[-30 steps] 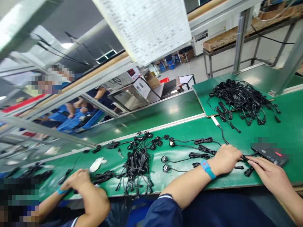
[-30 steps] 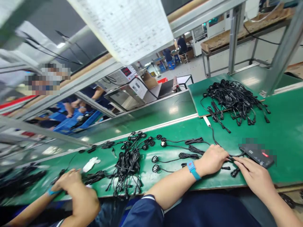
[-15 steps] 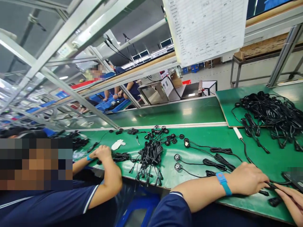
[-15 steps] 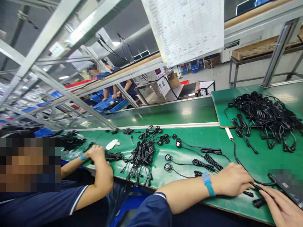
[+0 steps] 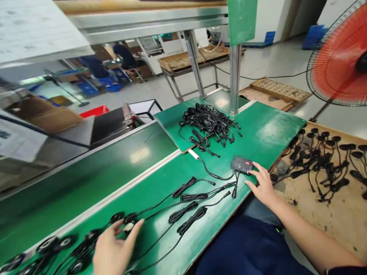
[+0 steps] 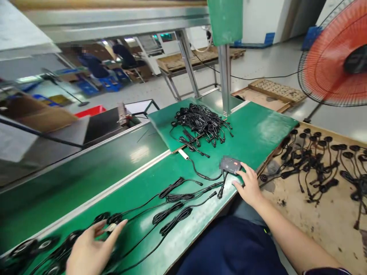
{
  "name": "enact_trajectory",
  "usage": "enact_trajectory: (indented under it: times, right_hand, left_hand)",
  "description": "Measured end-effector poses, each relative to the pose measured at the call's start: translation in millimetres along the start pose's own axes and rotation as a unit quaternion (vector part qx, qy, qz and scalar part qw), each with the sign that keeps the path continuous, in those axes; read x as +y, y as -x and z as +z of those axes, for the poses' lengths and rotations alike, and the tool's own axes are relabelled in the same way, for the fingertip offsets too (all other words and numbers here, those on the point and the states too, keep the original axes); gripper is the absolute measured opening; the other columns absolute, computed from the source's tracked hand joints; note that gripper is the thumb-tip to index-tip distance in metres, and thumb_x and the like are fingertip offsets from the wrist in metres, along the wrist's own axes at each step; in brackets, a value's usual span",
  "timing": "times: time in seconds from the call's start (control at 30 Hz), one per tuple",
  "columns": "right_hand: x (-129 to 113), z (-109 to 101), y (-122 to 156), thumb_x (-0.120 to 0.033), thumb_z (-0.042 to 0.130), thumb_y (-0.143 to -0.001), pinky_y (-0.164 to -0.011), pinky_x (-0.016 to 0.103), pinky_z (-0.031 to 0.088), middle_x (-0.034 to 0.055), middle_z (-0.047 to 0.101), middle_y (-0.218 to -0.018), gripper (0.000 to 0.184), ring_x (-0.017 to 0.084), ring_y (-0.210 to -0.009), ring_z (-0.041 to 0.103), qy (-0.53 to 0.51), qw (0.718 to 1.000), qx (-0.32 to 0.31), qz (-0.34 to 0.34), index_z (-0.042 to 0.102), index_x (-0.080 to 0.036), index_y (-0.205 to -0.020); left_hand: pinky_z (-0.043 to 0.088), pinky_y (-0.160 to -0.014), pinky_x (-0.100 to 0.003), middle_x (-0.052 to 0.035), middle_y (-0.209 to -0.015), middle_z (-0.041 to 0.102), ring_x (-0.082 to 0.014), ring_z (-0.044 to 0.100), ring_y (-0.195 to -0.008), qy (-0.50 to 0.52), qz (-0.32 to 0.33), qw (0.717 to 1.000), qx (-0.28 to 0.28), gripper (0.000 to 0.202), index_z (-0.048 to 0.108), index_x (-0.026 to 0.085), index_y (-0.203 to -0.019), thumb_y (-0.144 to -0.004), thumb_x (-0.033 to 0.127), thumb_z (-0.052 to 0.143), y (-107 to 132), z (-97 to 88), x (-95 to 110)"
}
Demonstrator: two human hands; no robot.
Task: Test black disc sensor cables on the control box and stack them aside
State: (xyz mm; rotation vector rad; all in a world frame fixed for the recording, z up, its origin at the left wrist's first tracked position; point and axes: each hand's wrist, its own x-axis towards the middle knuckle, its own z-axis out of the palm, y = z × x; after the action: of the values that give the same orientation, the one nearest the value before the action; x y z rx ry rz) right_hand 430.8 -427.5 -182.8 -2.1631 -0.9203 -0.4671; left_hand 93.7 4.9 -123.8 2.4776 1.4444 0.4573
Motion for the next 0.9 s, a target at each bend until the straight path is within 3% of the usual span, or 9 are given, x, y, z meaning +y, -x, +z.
enact_trajectory:
  times: [0.13, 0.27, 0.5, 0.9]
  right_hand:
    - [-1, 1, 2, -0.048, 0.056, -0.103, -0.110, 0.055, 0.041, 0.0138, 0.043, -0.155, 0.037, 0.034, -0.138, 0.046, 0.031, 0.999, -0.015, -0.005, 0.059, -0.022, -0.128]
    - [3, -1, -1, -0.049, 0.057, -0.102, -0.113, 0.053, 0.040, 0.0125, 0.046, -0.154, 0.035, 0.033, -0.136, 0.050, 0.030, 0.999, -0.001, -0.027, 0.062, -0.022, -0.123]
    - [12, 5, -11, -0.059, 0.053, -0.099, -0.116, 0.054, 0.038, 0.0134, 0.049, -0.152, 0.044, 0.038, -0.135, 0.051, 0.024, 0.999, 0.014, -0.038, 0.063, -0.019, -0.117]
    - [17, 7, -13, -0.055, 0.052, -0.100, -0.115, 0.055, 0.041, 0.0136, 0.051, -0.151, 0.043, 0.041, -0.133, 0.053, 0.047, 0.997, 0.023, -0.056, 0.064, -0.017, -0.114]
  left_hand:
    - [0.058, -0.083, -0.050, -0.0158, -0.101, 0.070, -0.0369, 0.069, -0.095, 0.042, -0.059, 0.997, -0.020, 0.086, 0.059, 0.016, -0.108, -0.057, 0.085, 0.065, 8, -1.2, -1]
    - [0.056, -0.083, -0.046, -0.0121, -0.096, 0.071, -0.0321, 0.068, -0.090, 0.098, -0.045, 0.993, -0.042, 0.073, 0.061, 0.018, -0.104, -0.062, 0.078, 0.066, 13, 1.5, 7]
    - [0.050, -0.071, -0.035, -0.0052, -0.084, 0.069, -0.0221, 0.061, -0.074, 0.178, -0.036, 0.983, -0.008, 0.041, 0.064, 0.019, -0.096, -0.074, 0.053, 0.070, 12, 7.4, 1]
    - [0.046, -0.075, -0.033, -0.0032, -0.088, 0.066, -0.0201, 0.059, -0.078, 0.234, -0.031, 0.972, 0.003, 0.029, 0.062, 0.021, -0.093, -0.078, 0.042, 0.074, 20, 14.6, -5]
